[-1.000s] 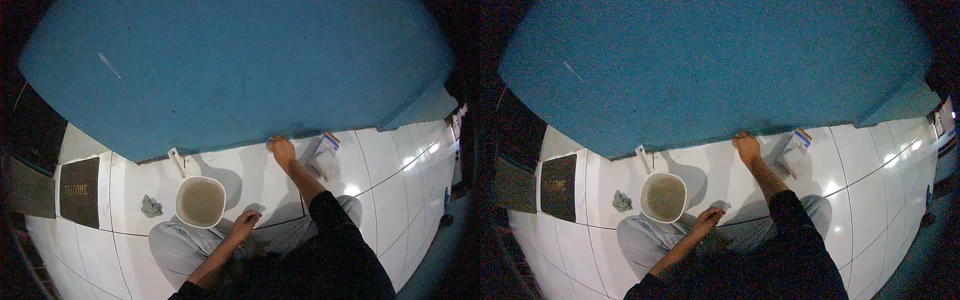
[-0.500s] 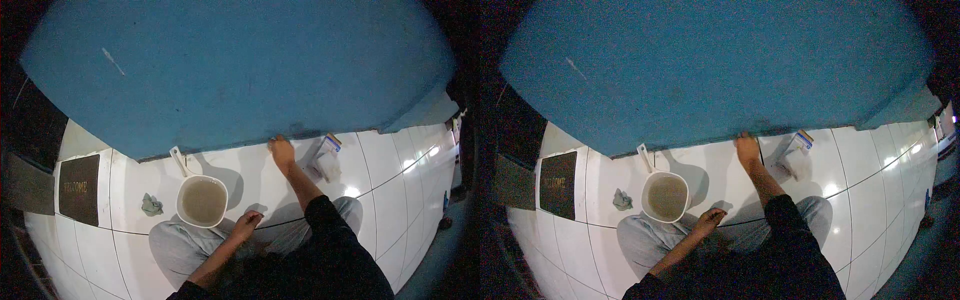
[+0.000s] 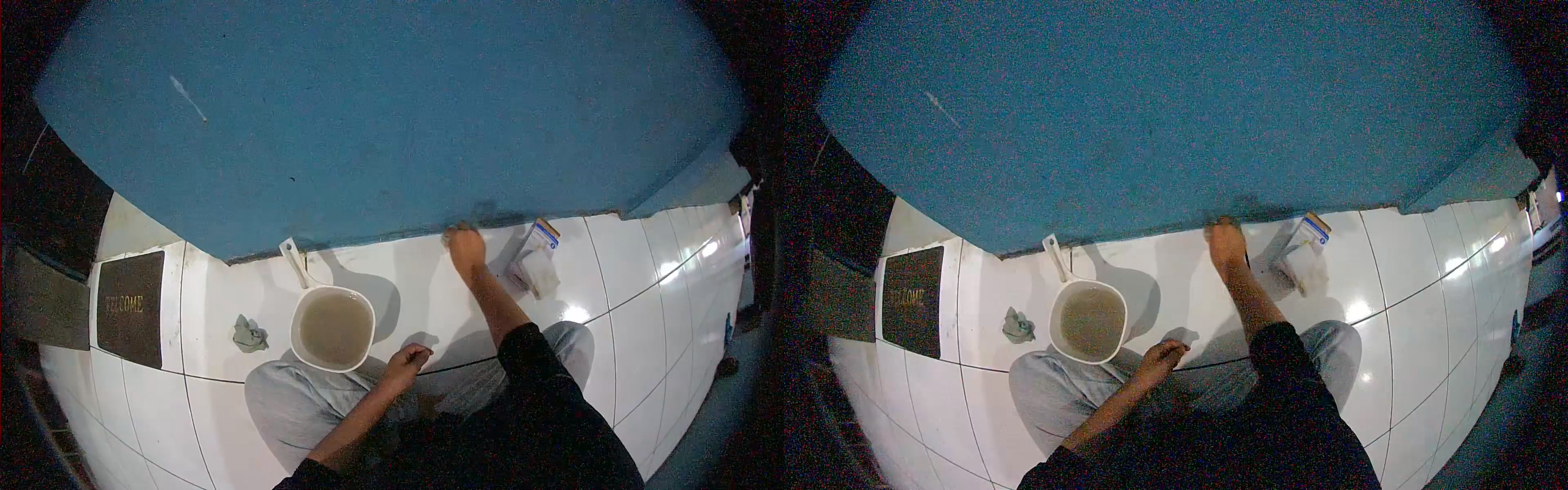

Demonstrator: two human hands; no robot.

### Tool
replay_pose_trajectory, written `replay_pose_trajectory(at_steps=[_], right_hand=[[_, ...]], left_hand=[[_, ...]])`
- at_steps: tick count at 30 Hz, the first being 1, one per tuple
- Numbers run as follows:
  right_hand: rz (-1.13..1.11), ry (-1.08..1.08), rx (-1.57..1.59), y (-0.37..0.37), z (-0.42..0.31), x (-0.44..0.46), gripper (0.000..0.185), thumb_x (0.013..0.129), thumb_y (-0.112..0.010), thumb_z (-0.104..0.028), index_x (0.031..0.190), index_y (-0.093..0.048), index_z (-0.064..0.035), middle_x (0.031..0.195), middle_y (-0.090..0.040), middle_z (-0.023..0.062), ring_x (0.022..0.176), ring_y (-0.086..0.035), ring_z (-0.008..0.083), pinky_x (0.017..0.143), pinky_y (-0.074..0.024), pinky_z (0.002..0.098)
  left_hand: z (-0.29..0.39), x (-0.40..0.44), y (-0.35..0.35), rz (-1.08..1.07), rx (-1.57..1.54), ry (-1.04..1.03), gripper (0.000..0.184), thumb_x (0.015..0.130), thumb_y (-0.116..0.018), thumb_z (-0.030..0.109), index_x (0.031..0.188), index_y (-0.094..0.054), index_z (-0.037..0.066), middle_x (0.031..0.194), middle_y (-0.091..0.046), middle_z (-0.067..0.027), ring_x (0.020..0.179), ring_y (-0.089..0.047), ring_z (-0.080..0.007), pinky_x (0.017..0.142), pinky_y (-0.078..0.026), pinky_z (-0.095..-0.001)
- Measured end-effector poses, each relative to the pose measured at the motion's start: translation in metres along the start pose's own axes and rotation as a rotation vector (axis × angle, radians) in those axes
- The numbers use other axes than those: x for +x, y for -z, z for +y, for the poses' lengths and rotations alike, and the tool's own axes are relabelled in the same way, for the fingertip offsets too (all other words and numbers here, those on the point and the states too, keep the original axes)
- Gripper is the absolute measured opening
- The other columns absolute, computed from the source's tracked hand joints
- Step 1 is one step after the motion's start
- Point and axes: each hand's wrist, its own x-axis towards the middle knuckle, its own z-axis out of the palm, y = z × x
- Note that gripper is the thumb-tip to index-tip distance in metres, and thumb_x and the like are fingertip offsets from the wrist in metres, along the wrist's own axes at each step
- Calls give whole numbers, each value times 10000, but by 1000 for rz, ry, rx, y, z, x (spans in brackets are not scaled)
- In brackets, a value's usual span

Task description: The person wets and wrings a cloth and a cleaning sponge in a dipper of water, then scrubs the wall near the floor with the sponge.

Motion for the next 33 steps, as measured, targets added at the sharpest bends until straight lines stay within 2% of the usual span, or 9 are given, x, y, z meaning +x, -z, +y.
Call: replay_pose_trajectory(at_steps=[1,2,4,7,15,20,23,25,33], right_hand=[[0,3,0,-13,14,0,172,699,-545,-154,821,-589,-41,855,-538,131,768,-567,286,645,-480,376],[-97,-156,281,-30,29,2,172,706,-540,-159,822,-589,-42,851,-541,132,773,-568,283,640,-479,378],[5,-166,213,30,-1,-7,104,691,-568,-130,759,-605,-60,749,-556,144,707,-560,289,608,-456,373],[170,-74,64,5,-5,0,102,694,-566,-150,718,-611,-61,753,-559,151,698,-566,297,606,-461,387],[-43,-61,-18,9,0,-1,98,690,-554,-152,747,-623,-110,766,-561,121,793,-557,273,683,-468,372],[62,-159,32,5,6,-3,95,689,-543,-124,741,-622,-120,767,-563,107,793,-555,266,677,-465,358],[-36,-26,-169,0,-18,5,154,737,-504,-163,821,-600,-77,851,-569,130,866,-546,287,696,-464,407],[89,18,-105,8,-33,3,93,683,-554,-135,724,-636,-126,769,-569,87,766,-562,248,675,-465,351],[-121,-103,55,47,-3,-5,219,812,-431,-174,892,-529,4,833,-578,152,770,-568,276,676,-458,364]], left_hand=[[-3,1,0,2,-2,-1,219,844,-500,226,916,-569,31,817,-557,-38,766,-487,-119,701,-389,-257],[-7,3,0,0,-3,-4,218,842,-502,223,916,-570,30,815,-558,-37,760,-486,-116,696,-389,-256],[-7,6,-3,-7,-6,-10,217,840,-503,220,916,-570,29,813,-559,-36,754,-486,-113,691,-389,-254],[-2,5,-5,-23,39,-29,214,837,-504,216,915,-570,27,800,-557,-30,737,-485,-111,679,-390,-251],[13,-5,0,-2,23,53,220,842,-503,234,920,-573,41,760,-535,-19,702,-463,-104,641,-375,-233],[4,1,-4,2,29,-25,216,843,-505,239,917,-577,50,723,-506,-9,666,-442,-96,607,-370,-235],[3,3,-4,-15,26,-19,210,841,-509,235,914,-580,51,703,-491,-4,648,-433,-94,592,-368,-235],[9,0,-2,-21,3,15,206,841,-511,231,910,-581,49,696,-486,-2,644,-431,-95,592,-367,-235],[6,1,-2,11,-62,10,194,841,-508,217,902,-579,46,708,-497,-3,668,-438,-90,600,-367,-232]])
